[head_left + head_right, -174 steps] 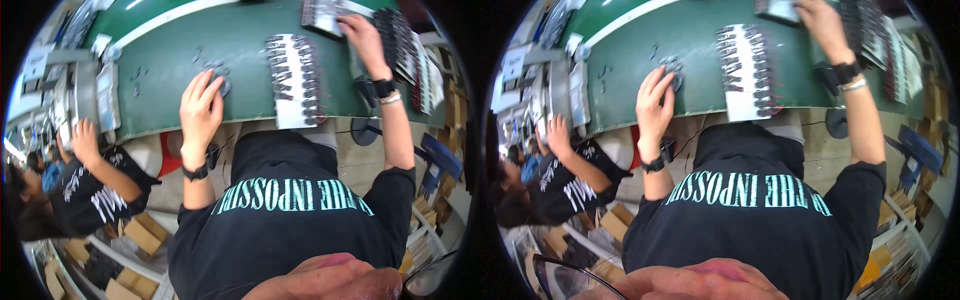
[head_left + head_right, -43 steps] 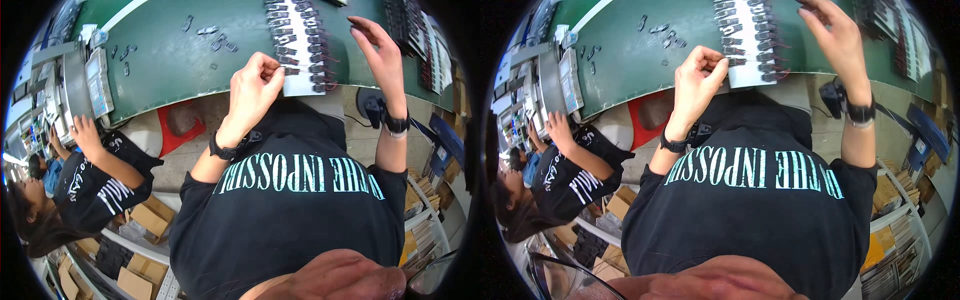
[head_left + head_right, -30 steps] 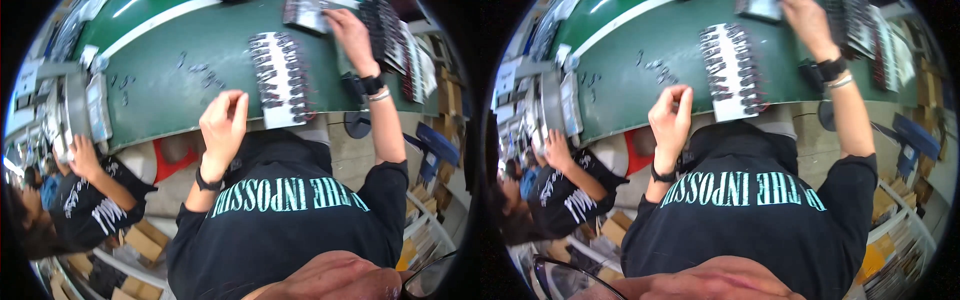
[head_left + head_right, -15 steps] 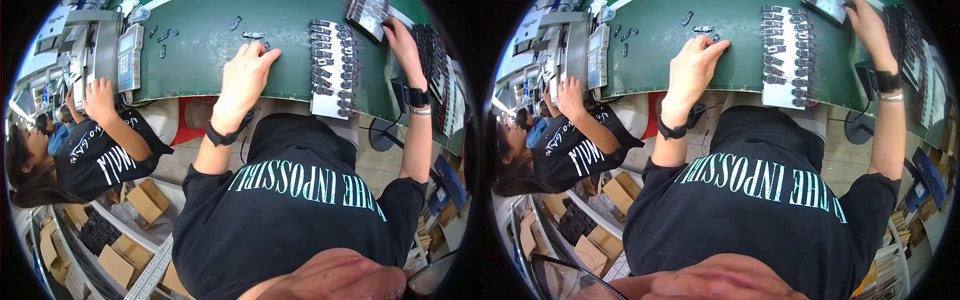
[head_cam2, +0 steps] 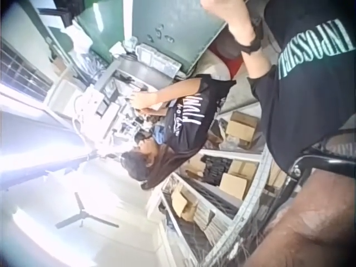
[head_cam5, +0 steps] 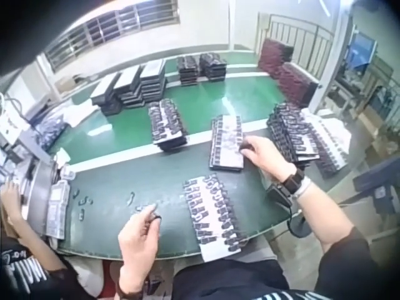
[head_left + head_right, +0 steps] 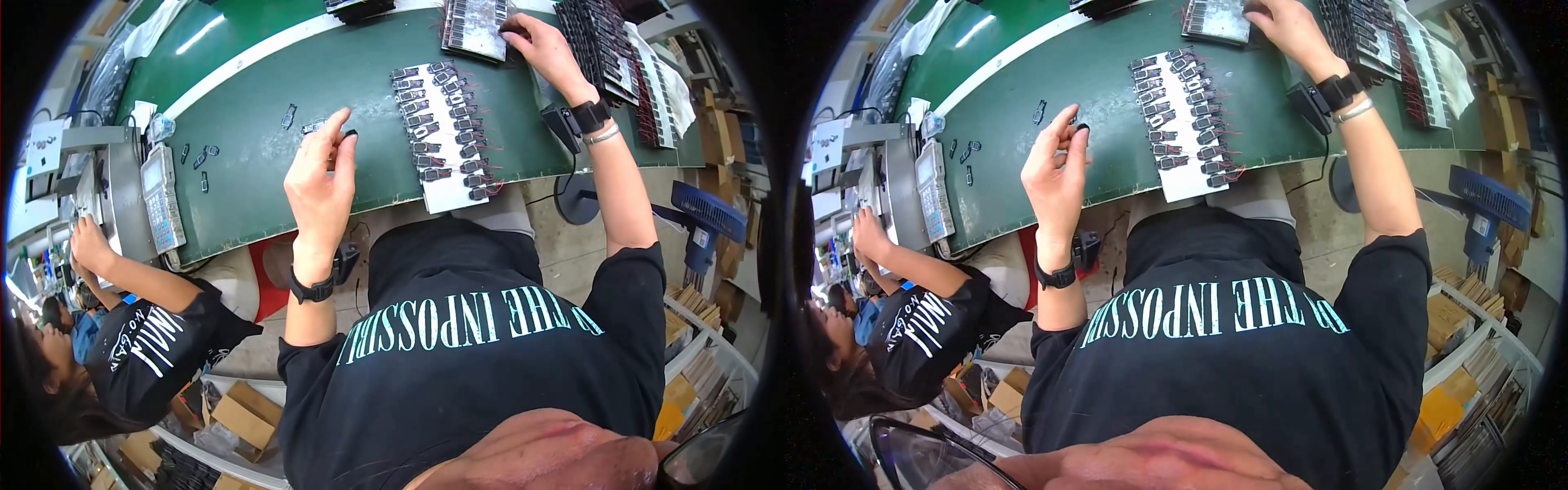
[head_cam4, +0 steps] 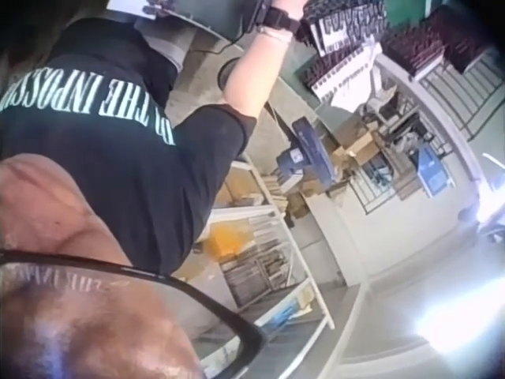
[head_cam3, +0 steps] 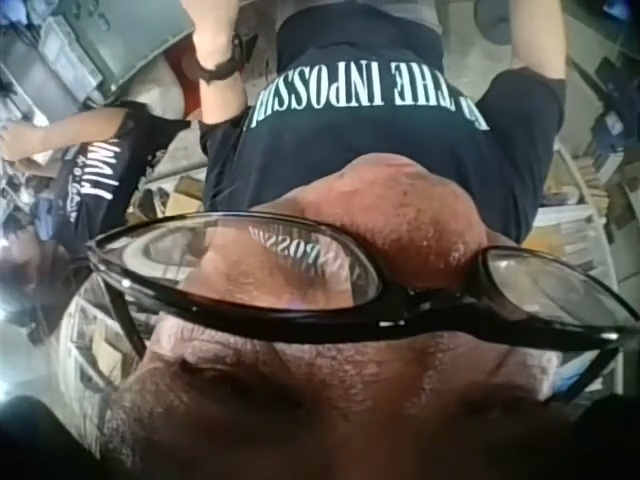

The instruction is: The person picks up a small black component, aligns it with a slot on a metal plate, and presses it into place by hand. They repeat this process for each component, filling the remaining empty slots on the metal plate.

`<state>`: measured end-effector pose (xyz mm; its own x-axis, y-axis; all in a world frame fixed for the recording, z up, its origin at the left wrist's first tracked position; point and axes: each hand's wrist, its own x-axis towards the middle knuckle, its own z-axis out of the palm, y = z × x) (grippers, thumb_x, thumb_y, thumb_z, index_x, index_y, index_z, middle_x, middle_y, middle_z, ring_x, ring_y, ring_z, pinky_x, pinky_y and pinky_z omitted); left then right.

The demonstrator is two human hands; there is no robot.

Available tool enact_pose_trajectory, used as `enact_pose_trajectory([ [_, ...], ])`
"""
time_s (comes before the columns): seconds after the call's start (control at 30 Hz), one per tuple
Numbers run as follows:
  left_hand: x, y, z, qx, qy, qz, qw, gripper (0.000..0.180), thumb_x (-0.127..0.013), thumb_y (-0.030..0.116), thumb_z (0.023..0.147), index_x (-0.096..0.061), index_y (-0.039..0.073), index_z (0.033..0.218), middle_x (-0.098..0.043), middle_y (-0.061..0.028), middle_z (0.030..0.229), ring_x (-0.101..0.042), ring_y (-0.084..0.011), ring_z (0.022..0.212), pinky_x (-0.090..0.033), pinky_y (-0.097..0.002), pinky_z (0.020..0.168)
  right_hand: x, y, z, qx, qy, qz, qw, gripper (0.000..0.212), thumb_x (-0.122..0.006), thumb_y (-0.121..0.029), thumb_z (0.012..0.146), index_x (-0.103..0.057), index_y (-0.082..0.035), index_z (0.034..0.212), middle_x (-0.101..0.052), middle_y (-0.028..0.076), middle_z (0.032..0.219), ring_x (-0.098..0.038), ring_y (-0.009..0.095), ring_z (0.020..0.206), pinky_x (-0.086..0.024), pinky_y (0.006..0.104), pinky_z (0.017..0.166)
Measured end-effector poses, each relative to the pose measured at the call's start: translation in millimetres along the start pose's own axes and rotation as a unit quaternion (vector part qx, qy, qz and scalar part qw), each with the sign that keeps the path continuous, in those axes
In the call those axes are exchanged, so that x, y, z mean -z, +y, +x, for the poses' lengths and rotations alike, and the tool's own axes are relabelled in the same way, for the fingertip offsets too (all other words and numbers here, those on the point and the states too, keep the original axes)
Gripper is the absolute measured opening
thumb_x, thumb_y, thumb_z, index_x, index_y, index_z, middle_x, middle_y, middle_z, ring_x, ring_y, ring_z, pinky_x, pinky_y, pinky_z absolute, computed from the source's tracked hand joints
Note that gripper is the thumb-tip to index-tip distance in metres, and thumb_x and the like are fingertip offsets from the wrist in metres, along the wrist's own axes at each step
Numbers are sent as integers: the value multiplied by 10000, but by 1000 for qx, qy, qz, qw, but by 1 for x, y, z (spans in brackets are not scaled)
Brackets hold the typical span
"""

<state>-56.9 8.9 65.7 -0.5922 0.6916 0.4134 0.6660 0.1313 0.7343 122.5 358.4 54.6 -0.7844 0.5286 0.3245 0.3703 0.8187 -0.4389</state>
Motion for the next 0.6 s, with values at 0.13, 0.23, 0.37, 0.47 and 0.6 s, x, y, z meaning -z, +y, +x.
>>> enact_pose_trajectory([
  [0.13,-7,-2,-17,94,11,-229,969,245,-636,16,951,-680,3,1192,-715,-88,913,-692,-125,765,-569,-252,697,-21,7,-17,9,73,-15,997,260,-639,-178,953,-639,-16,1157,-709,134,1012,-686,238,890,-530,314,837],
  [0.23,-8,-2,-28,119,3,-276,954,214,-625,22,963,-675,-29,1165,-711,-83,911,-689,-121,779,-572,-254,701,-29,7,-32,-56,69,26,996,261,-649,-189,949,-650,-15,1144,-712,115,1002,-678,203,882,-527,303,842],
  [0.37,-9,-6,-36,137,-6,-297,945,189,-619,32,973,-675,-56,1131,-705,-83,902,-689,-123,785,-571,-254,698,-27,4,-34,-72,37,48,996,244,-651,-190,951,-663,-10,1116,-714,99,1002,-670,168,888,-518,286,848],
  [0.47,-7,-5,-37,150,-9,-299,942,177,-625,38,971,-677,-59,1109,-702,-84,897,-689,-123,786,-569,-252,693,-25,-3,-29,-73,15,75,994,228,-644,-158,929,-648,-8,1100,-687,136,977,-655,230,880,-514,332,824],
  [0.6,-12,-4,-38,169,-5,-316,934,158,-647,45,959,-680,-56,1077,-702,-81,892,-689,-119,786,-566,-246,685,-23,-10,-33,-39,31,115,992,214,-631,-94,881,-618,-12,1079,-623,206,917,-623,383,837,-513,433,745],
])
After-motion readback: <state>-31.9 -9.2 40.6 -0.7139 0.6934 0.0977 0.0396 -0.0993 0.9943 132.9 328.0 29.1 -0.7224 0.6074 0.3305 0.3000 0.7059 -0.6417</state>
